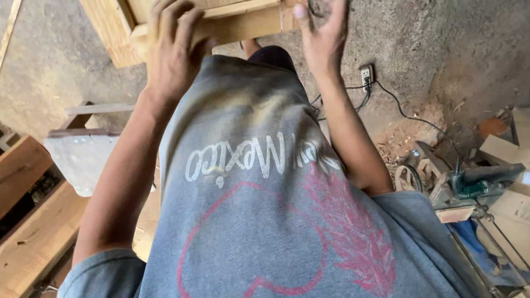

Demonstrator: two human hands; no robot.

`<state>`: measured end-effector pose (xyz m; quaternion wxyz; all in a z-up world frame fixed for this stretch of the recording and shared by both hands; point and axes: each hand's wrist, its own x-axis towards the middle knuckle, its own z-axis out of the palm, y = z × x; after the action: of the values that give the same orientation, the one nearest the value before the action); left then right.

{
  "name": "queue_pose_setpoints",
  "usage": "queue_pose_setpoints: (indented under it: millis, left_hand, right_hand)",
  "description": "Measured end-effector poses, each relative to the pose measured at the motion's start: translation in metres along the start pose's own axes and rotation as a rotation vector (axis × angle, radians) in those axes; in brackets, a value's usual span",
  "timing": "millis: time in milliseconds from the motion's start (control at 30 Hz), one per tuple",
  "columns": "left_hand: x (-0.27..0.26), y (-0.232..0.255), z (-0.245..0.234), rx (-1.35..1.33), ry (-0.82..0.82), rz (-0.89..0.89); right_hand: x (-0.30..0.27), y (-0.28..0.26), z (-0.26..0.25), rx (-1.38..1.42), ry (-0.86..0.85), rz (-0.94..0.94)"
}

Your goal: The person assembles a wooden cabinet by hammering nails into the frame and attaching a wooden strip. They use a hammer and a knife to apply pink paste to the strip before securing it to the cabinet.

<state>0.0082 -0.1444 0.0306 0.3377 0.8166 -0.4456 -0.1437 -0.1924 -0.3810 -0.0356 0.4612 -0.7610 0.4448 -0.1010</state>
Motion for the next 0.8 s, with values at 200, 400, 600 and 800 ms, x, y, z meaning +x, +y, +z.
queue_pose_setpoints:
  millis: [200, 400, 600, 800]
  left_hand:
    - [-0.082, -0.011, 0.029, -0.560, 0.525, -0.816]
    - [-0.089, -0.017, 0.061, -1.126, 0.566, -1.317]
    - [-0.044, -0.010, 0.066, -1.250, 0.648, -1.325]
    - [-0.023, -0.014, 0.066, -1.280, 0.716, -1.175]
  right_hand:
    - [-0.019, -0.016, -0.017, -0.013, 0.016, -0.069]
    - [-0.015, -0.040, 0.013, -0.210, 0.083, -0.714]
    - [-0.015, -0.048, 0.035, -0.541, -0.222, -1.047]
    - [-0.010, -0.052, 0.044, -0.579, -0.104, -1.091]
